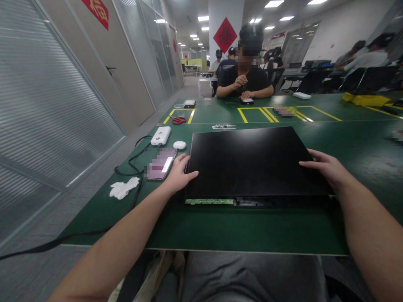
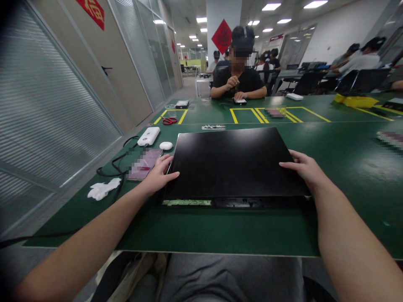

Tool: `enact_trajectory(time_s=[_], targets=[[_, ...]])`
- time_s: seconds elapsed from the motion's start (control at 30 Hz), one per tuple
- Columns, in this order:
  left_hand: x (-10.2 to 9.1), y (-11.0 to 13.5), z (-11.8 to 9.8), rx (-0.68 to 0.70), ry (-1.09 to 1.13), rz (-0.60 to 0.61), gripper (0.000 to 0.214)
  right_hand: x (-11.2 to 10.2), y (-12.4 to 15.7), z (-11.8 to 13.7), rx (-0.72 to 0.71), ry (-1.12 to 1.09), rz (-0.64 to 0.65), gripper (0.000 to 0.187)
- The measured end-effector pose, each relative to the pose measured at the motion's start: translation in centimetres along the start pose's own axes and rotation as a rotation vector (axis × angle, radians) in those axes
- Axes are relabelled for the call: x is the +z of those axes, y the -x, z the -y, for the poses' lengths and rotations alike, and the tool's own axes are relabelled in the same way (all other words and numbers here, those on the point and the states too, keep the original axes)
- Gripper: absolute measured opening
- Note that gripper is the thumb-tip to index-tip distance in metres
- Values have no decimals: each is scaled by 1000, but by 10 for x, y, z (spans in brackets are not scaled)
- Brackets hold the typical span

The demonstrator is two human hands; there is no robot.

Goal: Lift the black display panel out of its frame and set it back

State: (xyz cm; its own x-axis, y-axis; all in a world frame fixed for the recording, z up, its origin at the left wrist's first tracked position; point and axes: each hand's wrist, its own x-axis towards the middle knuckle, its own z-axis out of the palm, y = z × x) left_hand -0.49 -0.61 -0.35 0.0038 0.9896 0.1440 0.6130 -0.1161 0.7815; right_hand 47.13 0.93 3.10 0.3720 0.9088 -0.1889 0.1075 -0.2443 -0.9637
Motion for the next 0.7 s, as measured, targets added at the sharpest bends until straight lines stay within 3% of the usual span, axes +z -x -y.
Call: enact_trajectory(time_s=[0.43,0.7], targets=[[-1,-1,-4,-30,-80,40,62,4,1,0,22,30,26,53],[-1,-4,-5,24,-132,61,53,4,0,-1,9,83,24,47]])
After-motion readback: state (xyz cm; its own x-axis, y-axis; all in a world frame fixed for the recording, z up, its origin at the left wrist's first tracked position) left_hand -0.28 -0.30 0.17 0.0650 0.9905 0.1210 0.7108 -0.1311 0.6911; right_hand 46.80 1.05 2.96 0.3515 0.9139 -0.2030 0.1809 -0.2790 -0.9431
